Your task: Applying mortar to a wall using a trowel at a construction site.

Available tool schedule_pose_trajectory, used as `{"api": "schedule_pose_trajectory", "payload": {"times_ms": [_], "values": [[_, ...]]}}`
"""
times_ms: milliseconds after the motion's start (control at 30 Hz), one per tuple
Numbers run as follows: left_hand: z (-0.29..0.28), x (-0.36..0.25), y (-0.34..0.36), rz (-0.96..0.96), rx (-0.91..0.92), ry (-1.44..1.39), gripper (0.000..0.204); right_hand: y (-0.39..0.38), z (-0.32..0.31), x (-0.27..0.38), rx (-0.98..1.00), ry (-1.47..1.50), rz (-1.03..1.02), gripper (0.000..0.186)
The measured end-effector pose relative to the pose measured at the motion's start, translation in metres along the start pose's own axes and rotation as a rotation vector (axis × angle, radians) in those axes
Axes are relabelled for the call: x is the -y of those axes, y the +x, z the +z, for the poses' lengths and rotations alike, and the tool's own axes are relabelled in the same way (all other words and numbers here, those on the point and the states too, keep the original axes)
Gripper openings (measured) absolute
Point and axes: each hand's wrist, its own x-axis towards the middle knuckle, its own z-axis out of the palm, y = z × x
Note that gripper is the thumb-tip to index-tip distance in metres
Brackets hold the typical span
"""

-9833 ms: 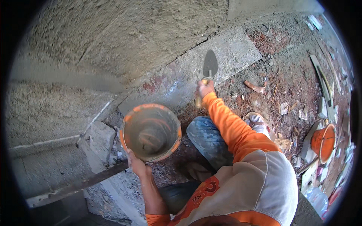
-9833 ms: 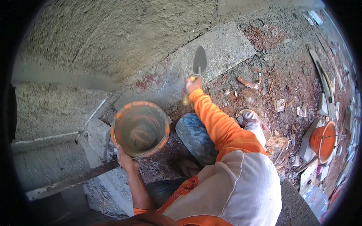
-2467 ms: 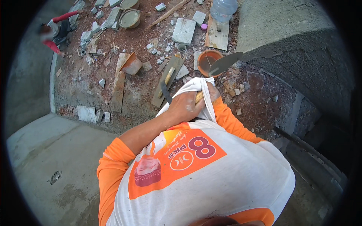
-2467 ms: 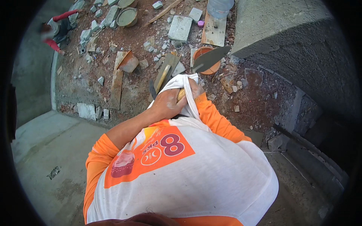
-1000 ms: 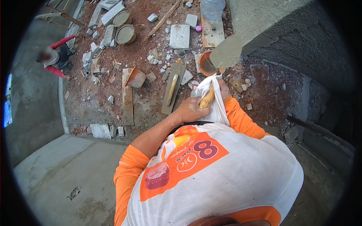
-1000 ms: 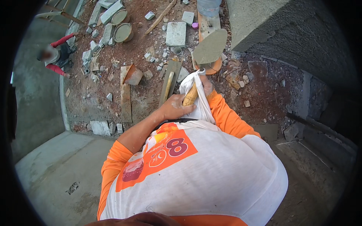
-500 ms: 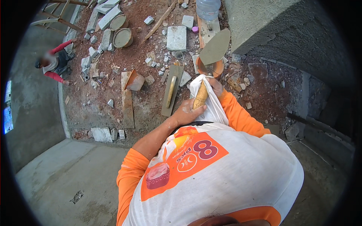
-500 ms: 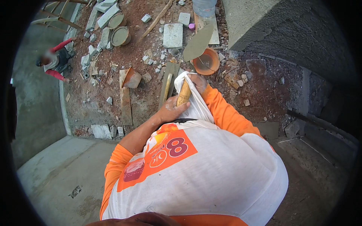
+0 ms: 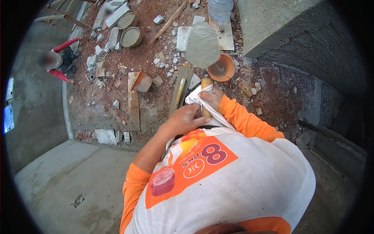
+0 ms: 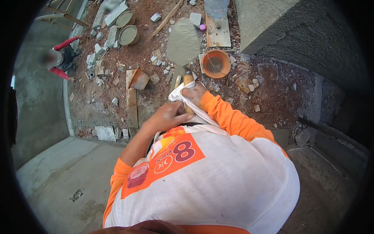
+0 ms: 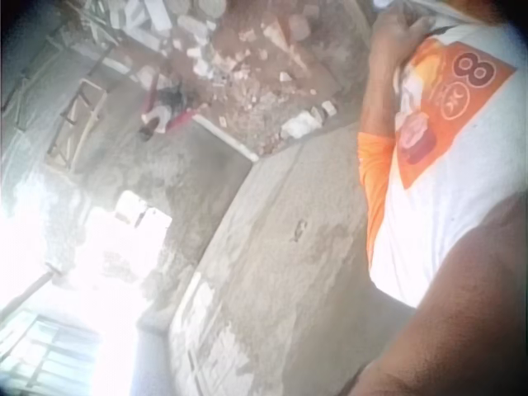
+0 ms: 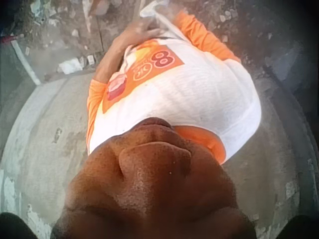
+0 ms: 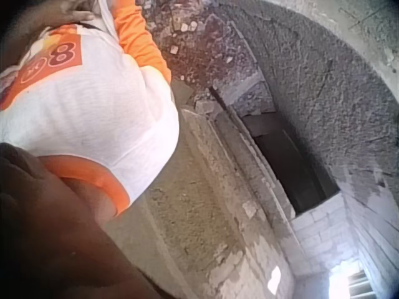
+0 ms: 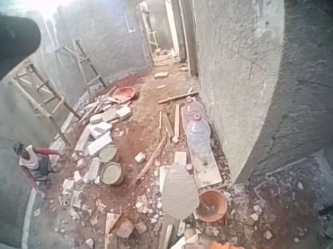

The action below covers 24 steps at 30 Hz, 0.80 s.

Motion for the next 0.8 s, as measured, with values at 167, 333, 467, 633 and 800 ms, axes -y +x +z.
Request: {"api": "schedule_pose_trajectory", "payload": {"times_ms": [167,333,467,633,800], "values": [[-0.041,0.020,0.004,-0.181,-0.254,-0.543,0.050,-0.002,0.004,0.001,0.261,0.081,-0.013,0.030],[-0.007,0.018,0.027,-0.243,-0.060,-1.088,0.060,0.009,0.024,-0.019,0.230,0.015,-0.216,0.048],[-0.005,0.021,0.029,-0.118,-0.135,-1.168,0.047,0.016,0.034,-0.030,0.366,0.403,0.075,0.055],[-0.009,0.029,0.019,-0.122,-0.227,-1.187,0.033,0.016,0.043,-0.019,0.469,0.100,0.056,0.050],[-0.011,0.038,0.008,-0.161,-0.491,-1.365,0.021,0.019,0.052,-0.009,0.537,-0.064,0.127,0.040]]}}
